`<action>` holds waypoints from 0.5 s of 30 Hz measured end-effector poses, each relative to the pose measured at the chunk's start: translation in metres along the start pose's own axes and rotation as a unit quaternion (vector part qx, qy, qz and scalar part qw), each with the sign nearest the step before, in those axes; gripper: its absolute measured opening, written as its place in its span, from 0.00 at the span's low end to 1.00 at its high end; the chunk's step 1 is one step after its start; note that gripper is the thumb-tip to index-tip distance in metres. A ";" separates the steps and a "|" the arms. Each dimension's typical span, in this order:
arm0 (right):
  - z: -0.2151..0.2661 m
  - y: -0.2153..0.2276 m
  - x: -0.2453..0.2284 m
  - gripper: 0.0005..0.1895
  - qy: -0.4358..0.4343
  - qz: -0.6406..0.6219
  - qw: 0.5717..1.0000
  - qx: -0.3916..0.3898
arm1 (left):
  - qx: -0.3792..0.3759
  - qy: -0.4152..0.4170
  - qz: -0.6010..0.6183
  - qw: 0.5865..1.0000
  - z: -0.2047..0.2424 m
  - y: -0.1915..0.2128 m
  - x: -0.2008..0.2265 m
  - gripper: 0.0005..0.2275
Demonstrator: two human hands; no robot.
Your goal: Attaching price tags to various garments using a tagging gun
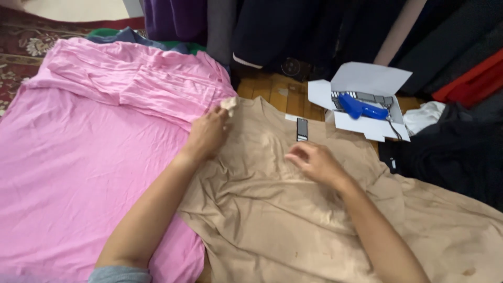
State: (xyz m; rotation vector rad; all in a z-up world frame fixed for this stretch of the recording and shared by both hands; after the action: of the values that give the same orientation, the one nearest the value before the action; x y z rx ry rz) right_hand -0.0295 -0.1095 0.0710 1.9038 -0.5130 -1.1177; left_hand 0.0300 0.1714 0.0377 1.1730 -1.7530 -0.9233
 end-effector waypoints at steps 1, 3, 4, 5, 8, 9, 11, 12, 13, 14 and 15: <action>-0.008 -0.016 0.001 0.13 0.003 0.001 1.000 0.002 | 0.004 0.000 -0.001 1.000 0.000 -0.003 0.004 0.14; -0.021 -0.055 0.019 0.23 -0.147 -0.359 0.922 -0.005 | -0.070 -0.003 0.193 0.979 0.003 -0.018 0.014 0.22; -0.027 -0.054 0.003 0.23 -0.145 -0.358 0.922 -0.005 | -0.067 -0.003 0.192 0.979 0.009 -0.009 0.033 0.22; -0.030 -0.057 -0.011 0.25 -0.186 -0.455 0.871 0.001 | -0.078 -0.041 0.294 0.952 0.016 -0.001 0.058 0.19; -0.041 -0.086 0.030 0.18 -0.243 -0.476 0.841 0.088 | -0.106 -0.048 0.463 0.879 0.026 0.032 0.094 0.15; -0.039 -0.095 0.060 0.10 -0.262 -0.401 0.860 0.174 | -0.129 -0.020 0.532 0.836 0.030 0.041 0.100 0.12; -0.037 -0.072 0.081 0.11 -0.276 -0.442 0.831 0.194 | -0.088 0.001 0.497 0.863 0.014 0.031 0.073 0.12; -0.034 -0.060 0.093 0.12 -0.286 -0.480 0.800 0.219 | -0.045 0.017 0.460 0.887 0.006 0.028 0.058 0.15; -0.032 -0.043 0.082 0.12 -0.288 -0.479 0.800 0.219 | -0.046 0.017 0.461 0.886 0.008 0.002 0.045 0.15; -0.033 -0.025 0.068 0.13 -0.251 -0.524 0.785 0.215 | -0.066 -0.009 0.380 0.922 0.010 -0.024 0.036 0.19; -0.036 -0.006 0.053 0.13 -0.210 -0.567 0.767 0.213 | -0.083 -0.038 0.295 0.951 0.010 -0.049 0.026 0.24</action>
State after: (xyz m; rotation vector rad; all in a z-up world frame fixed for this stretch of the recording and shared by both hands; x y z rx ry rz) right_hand 0.0285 -0.1260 0.0483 2.3959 0.3096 -2.4063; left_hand 0.0323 0.1336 -0.0044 0.4581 -1.8884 -0.7316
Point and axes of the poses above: each hand's wrist, its own z-axis away from the middle knuckle, its own y-axis out of the back of the hand, x = y × z, the point moved 6 cm from there along -z, towards the middle knuckle, and after that the axes turned 4 degrees about x, right-handed, at the moved point
